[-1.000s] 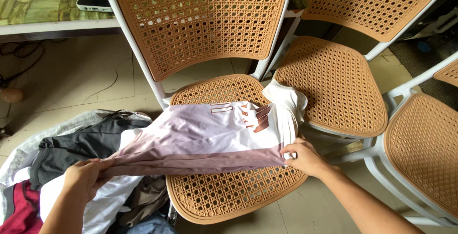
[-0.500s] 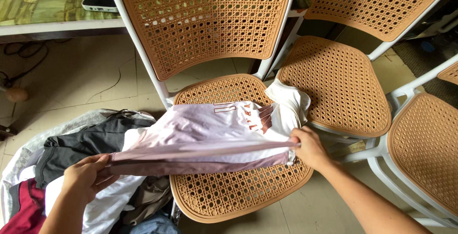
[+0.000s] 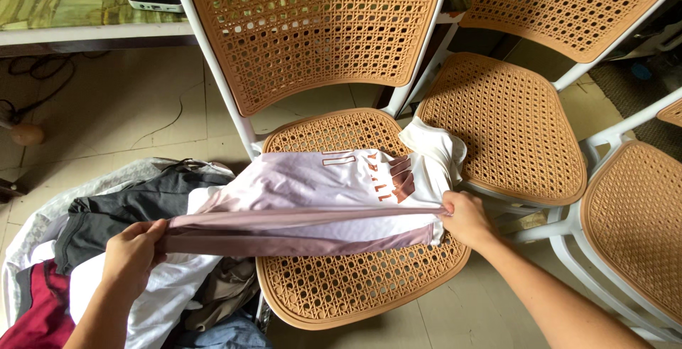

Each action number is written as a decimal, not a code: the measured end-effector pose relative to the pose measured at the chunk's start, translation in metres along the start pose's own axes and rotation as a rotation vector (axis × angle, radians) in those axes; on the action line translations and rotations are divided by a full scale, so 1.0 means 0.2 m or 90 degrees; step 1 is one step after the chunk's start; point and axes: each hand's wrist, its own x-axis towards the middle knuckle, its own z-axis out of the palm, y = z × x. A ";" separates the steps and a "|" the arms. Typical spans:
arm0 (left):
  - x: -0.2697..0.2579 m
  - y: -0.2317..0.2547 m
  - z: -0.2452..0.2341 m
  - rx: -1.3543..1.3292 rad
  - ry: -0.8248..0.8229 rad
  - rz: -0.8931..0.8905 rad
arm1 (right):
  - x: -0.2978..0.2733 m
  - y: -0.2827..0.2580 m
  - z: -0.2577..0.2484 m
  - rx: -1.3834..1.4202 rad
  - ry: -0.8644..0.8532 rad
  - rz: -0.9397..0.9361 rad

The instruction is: The person folds a light purple t-shirt and a white graphic t-shirt by hand on a wicker chair. Each shirt is smoothed, folded into a compact rectangle, and placed on the chair. The person then reaches for another item from a laundry basket.

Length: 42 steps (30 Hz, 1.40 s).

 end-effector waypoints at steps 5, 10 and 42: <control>0.00 0.03 -0.02 -0.073 -0.042 -0.051 | 0.07 0.08 -0.01 0.042 -0.001 0.075; 0.06 0.01 -0.06 -0.145 -0.118 -0.105 | 0.11 0.13 -0.02 0.047 0.023 0.066; 0.54 -0.37 -0.28 -0.328 0.006 -0.517 | -0.13 0.01 0.10 0.655 -0.235 0.571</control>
